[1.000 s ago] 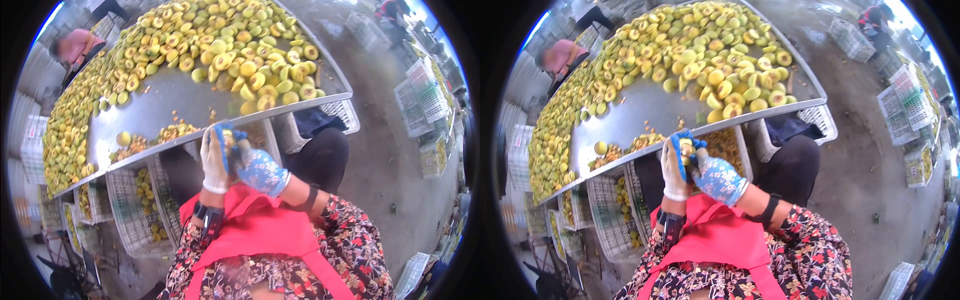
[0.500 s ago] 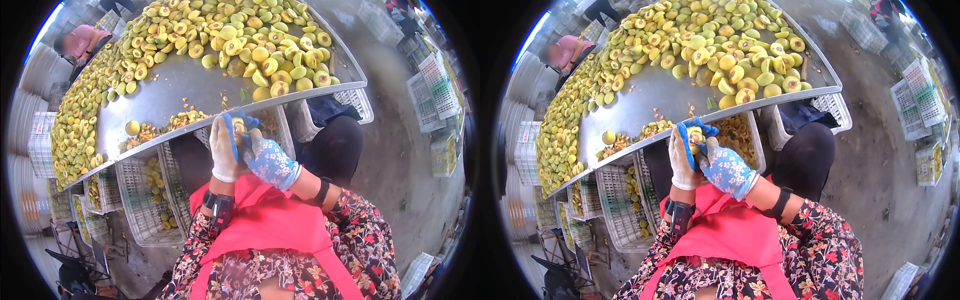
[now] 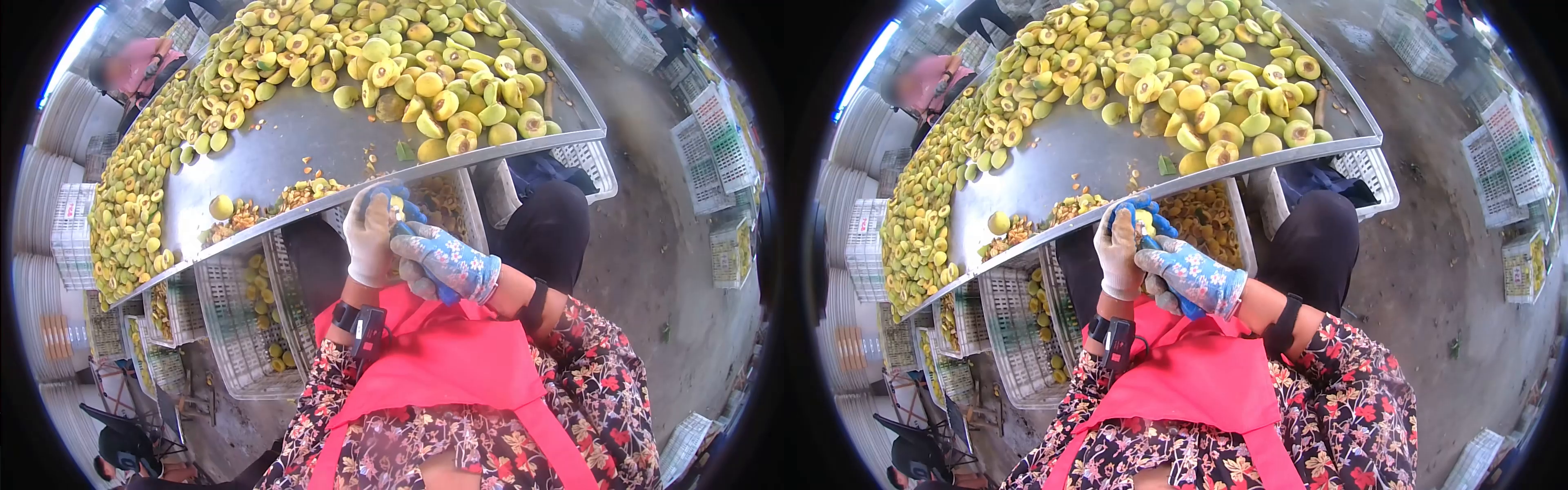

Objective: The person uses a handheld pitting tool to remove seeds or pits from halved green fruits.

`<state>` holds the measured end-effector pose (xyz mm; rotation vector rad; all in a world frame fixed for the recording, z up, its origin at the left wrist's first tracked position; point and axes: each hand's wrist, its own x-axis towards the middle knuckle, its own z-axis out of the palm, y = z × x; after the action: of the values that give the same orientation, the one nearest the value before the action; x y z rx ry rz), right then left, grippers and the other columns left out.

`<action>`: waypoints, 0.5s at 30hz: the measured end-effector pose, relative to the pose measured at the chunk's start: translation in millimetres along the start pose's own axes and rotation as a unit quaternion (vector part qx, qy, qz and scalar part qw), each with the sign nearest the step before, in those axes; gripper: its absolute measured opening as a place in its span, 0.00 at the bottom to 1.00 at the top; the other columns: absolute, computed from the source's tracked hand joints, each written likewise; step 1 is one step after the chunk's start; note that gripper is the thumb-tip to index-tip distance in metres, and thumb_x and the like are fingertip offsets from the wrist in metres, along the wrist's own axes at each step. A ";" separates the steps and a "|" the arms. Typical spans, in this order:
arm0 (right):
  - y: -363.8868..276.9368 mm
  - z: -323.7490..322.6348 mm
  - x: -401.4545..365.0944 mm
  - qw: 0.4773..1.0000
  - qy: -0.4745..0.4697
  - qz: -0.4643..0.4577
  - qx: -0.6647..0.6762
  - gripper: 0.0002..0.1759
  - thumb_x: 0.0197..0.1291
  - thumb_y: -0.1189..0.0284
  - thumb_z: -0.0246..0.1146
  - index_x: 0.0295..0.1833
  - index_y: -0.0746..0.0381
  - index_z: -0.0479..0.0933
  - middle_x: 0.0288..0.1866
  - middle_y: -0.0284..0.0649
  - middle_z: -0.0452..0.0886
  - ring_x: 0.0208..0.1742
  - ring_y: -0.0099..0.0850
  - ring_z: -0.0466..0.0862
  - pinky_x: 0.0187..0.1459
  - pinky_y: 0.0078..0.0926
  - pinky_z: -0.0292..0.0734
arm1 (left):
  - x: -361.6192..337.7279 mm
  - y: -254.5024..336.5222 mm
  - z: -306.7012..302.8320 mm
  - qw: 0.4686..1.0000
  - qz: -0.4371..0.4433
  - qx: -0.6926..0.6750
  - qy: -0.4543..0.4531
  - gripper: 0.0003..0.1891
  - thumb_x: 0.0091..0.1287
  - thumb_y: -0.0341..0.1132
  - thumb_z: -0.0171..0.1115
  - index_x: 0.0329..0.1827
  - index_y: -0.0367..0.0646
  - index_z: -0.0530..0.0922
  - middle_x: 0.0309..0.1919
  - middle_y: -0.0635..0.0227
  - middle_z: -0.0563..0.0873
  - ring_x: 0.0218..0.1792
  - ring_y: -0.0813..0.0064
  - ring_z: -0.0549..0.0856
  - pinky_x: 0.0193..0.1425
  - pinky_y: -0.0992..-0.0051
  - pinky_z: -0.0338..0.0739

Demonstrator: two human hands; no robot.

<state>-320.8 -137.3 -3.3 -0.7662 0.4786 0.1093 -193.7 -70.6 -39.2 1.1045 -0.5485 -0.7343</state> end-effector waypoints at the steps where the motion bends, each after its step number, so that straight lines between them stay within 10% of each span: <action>1: 1.0 -5.6 1.7 0.998 -0.025 0.019 0.045 0.10 0.73 0.62 0.56 0.49 0.56 0.71 0.24 0.31 0.71 0.15 0.23 0.69 0.16 0.21 0.63 | 0.0 0.8 -0.9 1.000 -0.013 -0.006 0.003 0.20 0.79 0.44 0.53 0.53 0.31 0.78 0.41 0.56 0.86 0.34 0.66 0.88 0.39 0.64 0.88; 15: -3.1 -9.2 20.0 0.998 -0.051 0.021 0.043 0.10 0.74 0.62 0.56 0.46 0.58 0.72 0.24 0.32 0.70 0.15 0.22 0.66 0.16 0.18 0.60 | 12.3 -9.7 -10.5 0.989 -0.066 -0.125 0.050 0.28 0.78 0.56 0.50 0.50 0.35 0.79 0.37 0.59 0.86 0.31 0.66 0.87 0.35 0.64 0.88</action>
<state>-305.7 -147.4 -16.1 -0.6622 0.4003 0.1647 -180.7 -76.3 -51.6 0.9439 -0.2905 -0.8327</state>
